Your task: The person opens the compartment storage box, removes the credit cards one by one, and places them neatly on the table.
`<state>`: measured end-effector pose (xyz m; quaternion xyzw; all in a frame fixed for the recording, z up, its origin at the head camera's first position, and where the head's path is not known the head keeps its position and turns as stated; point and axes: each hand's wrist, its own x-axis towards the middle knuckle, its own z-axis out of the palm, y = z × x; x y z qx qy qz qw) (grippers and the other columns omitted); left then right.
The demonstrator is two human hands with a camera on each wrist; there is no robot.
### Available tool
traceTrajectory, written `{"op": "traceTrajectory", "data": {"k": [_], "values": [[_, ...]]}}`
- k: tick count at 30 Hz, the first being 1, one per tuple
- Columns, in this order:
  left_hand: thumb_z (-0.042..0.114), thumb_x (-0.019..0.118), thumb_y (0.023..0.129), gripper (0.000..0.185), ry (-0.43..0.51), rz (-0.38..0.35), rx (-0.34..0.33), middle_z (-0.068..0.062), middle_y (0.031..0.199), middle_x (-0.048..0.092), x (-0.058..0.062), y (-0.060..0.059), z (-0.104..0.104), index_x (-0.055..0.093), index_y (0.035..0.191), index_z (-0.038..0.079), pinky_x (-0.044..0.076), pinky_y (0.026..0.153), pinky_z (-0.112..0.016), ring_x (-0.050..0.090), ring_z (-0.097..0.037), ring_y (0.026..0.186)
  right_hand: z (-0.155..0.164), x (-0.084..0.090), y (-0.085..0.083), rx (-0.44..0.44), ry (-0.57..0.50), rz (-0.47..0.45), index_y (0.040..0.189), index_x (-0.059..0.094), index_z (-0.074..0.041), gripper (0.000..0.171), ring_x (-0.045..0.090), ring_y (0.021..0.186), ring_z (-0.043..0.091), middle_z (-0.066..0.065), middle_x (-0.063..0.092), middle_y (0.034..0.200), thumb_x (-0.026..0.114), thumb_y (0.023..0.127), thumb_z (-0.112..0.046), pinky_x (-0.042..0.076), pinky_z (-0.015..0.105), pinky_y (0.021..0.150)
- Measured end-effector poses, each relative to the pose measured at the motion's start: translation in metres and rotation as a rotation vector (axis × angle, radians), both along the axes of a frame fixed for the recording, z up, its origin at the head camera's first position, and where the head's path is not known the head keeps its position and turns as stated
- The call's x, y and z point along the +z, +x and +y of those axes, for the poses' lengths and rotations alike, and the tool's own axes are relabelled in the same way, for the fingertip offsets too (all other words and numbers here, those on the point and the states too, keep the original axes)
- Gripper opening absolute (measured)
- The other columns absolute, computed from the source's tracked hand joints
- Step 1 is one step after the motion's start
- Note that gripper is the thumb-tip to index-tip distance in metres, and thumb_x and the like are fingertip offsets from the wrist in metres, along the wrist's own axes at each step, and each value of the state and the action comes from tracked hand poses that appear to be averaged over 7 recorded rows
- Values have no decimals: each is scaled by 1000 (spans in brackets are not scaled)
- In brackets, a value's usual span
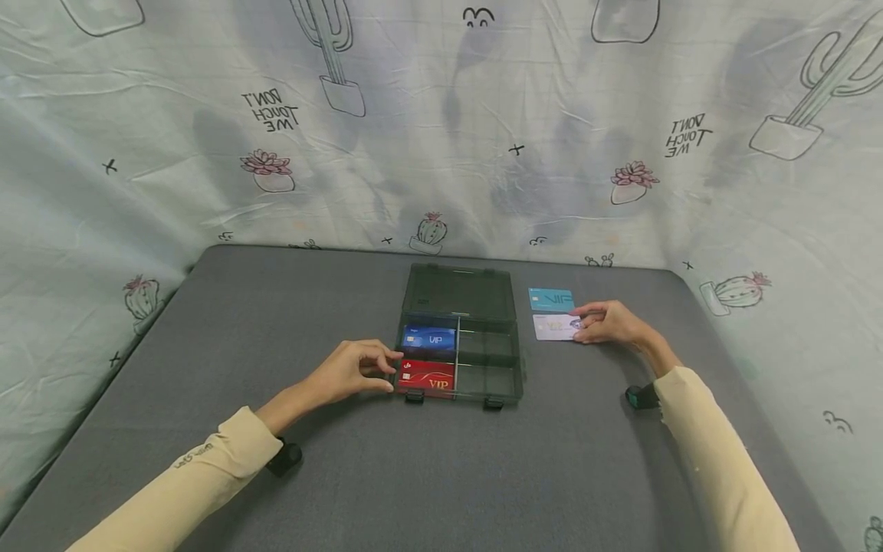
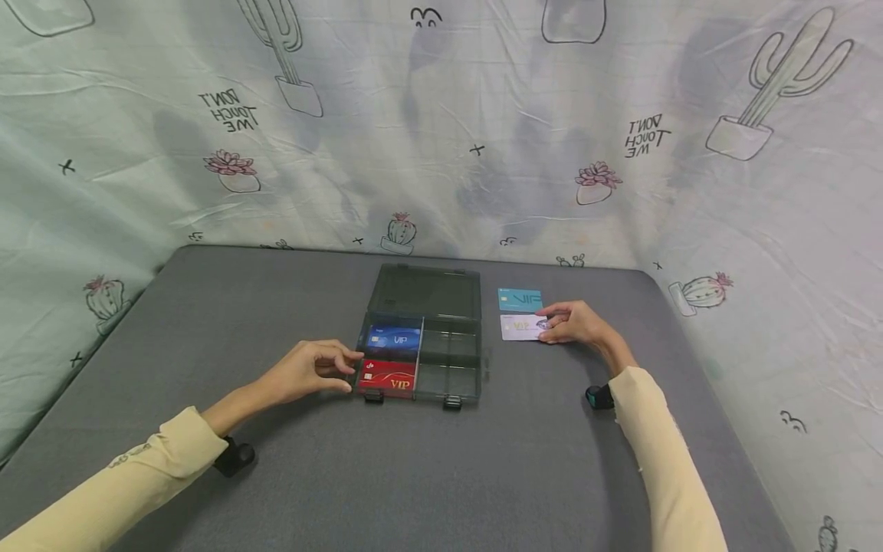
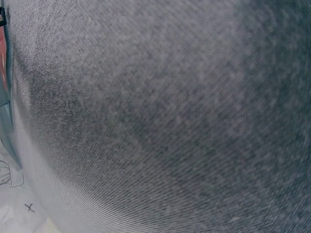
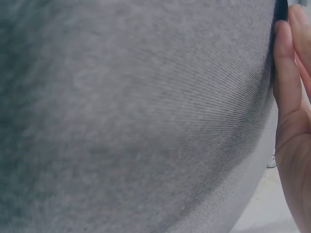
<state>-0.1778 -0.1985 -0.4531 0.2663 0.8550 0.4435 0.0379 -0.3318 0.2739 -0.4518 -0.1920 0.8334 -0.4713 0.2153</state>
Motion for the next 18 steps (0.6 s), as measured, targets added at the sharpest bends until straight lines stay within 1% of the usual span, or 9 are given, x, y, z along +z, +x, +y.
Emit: {"op": "traceTrajectory", "data": {"k": [4, 6, 8, 11, 14, 16, 18], "values": [[11, 76, 68, 15, 7, 7, -1, -9, 107, 61, -1, 0, 0, 64, 77, 11, 51, 79, -22, 61, -13, 92, -2, 0, 4, -25, 101, 134, 115, 57, 1, 50, 52, 76, 13, 18, 59, 101, 76, 72, -14, 47, 19, 61], [12, 76, 68, 15, 2, 7, 1, -8, 107, 61, -2, 0, 0, 64, 77, 12, 51, 79, -22, 61, -12, 92, -1, -1, 5, -28, 139, 191, 114, 59, -1, 50, 51, 74, 13, 17, 60, 102, 77, 71, -17, 43, 18, 60], [12, 76, 68, 15, -4, 1, 4, -7, 108, 61, -3, 0, 0, 64, 77, 12, 51, 79, -21, 60, -11, 91, -1, -2, 7, -33, 152, 214, 114, 59, 0, 51, 51, 68, 12, 18, 62, 97, 77, 70, -18, 41, 18, 57], [13, 76, 68, 15, -9, 9, 2, -7, 108, 61, -3, 1, 1, 64, 77, 12, 51, 79, -20, 60, -11, 91, -1, -5, 9, -29, 136, 235, 115, 57, 2, 52, 54, 63, 9, 19, 64, 93, 77, 70, -16, 41, 17, 54], [12, 76, 68, 15, -3, 25, -4, -8, 107, 61, -3, 1, 1, 64, 77, 11, 52, 78, -21, 61, -12, 90, -1, -8, 10, -22, 80, 257, 114, 57, 4, 51, 59, 64, 8, 22, 61, 100, 77, 70, -11, 43, 15, 55], [12, 76, 68, 15, 1, 34, -9, -9, 107, 61, -3, 2, 1, 64, 77, 10, 52, 78, -22, 61, -13, 89, -1, -11, 11, -16, 46, 295, 113, 57, 7, 50, 60, 67, 8, 23, 59, 105, 77, 69, -8, 44, 14, 57], [11, 76, 68, 15, 5, 37, -12, -9, 107, 61, -3, 2, 1, 64, 77, 10, 52, 78, -23, 61, -14, 89, -1, -13, 12, -8, 40, 349, 111, 58, 7, 49, 59, 70, 8, 23, 58, 105, 77, 69, -8, 43, 12, 59]]}}
